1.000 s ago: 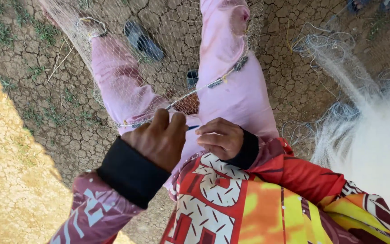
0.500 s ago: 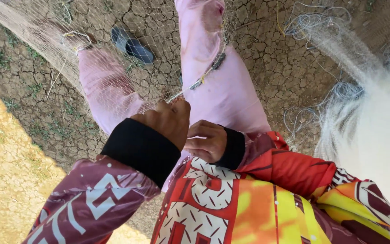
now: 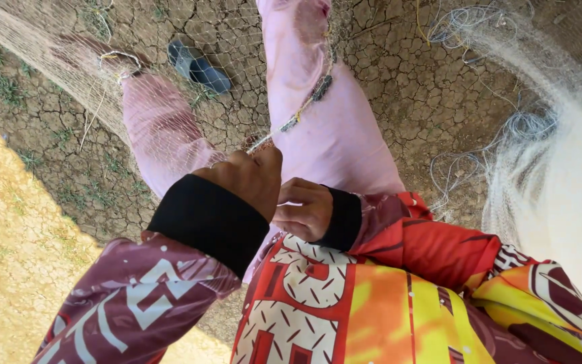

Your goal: Repairing a fishing net using a small blue weaving tool

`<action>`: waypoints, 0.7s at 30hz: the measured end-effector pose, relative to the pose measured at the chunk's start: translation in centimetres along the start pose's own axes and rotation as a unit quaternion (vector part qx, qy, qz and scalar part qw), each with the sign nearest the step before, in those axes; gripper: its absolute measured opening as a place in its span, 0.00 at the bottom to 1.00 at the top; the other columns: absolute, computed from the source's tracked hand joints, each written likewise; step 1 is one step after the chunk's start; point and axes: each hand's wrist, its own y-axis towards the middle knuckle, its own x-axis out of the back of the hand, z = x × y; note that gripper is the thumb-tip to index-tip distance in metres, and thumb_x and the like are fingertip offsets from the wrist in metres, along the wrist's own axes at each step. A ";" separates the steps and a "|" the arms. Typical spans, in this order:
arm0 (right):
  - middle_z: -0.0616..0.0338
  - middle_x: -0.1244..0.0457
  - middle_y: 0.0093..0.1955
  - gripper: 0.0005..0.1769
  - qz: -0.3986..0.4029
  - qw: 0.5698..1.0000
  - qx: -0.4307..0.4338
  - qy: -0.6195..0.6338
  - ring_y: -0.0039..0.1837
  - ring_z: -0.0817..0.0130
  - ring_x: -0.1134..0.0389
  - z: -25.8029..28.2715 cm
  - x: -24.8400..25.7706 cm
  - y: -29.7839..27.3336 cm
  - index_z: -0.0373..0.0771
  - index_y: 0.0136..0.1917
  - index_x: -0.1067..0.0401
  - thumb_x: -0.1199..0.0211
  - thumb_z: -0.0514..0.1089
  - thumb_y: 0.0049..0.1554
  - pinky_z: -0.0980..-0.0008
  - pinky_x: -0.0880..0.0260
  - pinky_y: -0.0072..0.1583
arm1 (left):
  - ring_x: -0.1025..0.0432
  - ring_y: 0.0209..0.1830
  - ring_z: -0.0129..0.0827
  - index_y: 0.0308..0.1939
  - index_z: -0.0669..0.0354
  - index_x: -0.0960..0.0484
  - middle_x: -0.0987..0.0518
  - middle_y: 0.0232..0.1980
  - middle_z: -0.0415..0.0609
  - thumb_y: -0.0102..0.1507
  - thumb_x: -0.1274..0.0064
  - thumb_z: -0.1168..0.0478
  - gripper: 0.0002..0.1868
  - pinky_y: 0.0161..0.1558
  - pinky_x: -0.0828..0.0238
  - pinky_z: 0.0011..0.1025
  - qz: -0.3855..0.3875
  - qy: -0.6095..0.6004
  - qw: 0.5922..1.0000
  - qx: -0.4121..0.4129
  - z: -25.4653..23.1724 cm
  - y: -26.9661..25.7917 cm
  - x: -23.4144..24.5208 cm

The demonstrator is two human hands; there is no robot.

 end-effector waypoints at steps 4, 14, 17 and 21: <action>0.59 0.36 0.42 0.07 0.000 1.000 -0.005 -0.007 0.44 0.59 0.30 0.0 0.0 -0.1 0.44 0.44 0.22 0.39 0.44 0.63 0.61 0.24 0.47 | 0.27 0.17 0.52 0.36 0.57 0.27 0.29 0.23 0.53 0.63 0.51 0.57 0.08 0.25 0.36 0.55 0.011 0.001 1.000 -0.005 0.2 0.7 1.4; 0.59 0.35 0.43 0.08 0.003 1.000 -0.005 -0.005 0.45 0.58 0.29 0.1 0.2 -0.1 0.44 0.43 0.23 0.39 0.44 0.64 0.62 0.24 0.49 | 0.26 0.18 0.51 0.37 0.57 0.27 0.27 0.24 0.53 0.60 0.55 0.62 0.04 0.26 0.36 0.57 0.047 0.010 0.998 -0.029 -0.1 0.8 0.6; 0.59 0.35 0.43 0.09 0.002 1.000 -0.009 -0.004 0.45 0.58 0.29 0.1 0.1 -0.2 0.44 0.42 0.23 0.39 0.44 0.64 0.61 0.24 0.49 | 0.26 0.18 0.50 0.37 0.56 0.27 0.27 0.23 0.52 0.60 0.55 0.62 0.04 0.26 0.35 0.56 0.055 0.012 0.998 -0.033 0.0 1.1 1.8; 0.59 0.35 0.43 0.10 0.000 1.000 -0.005 -0.003 0.45 0.58 0.29 -0.4 -0.2 -0.9 0.45 0.40 0.23 0.38 0.45 0.63 0.62 0.24 0.48 | 0.26 0.18 0.50 0.38 0.57 0.28 0.28 0.23 0.52 0.60 0.55 0.62 0.04 0.26 0.34 0.53 0.070 0.007 0.997 -0.035 0.0 1.2 2.2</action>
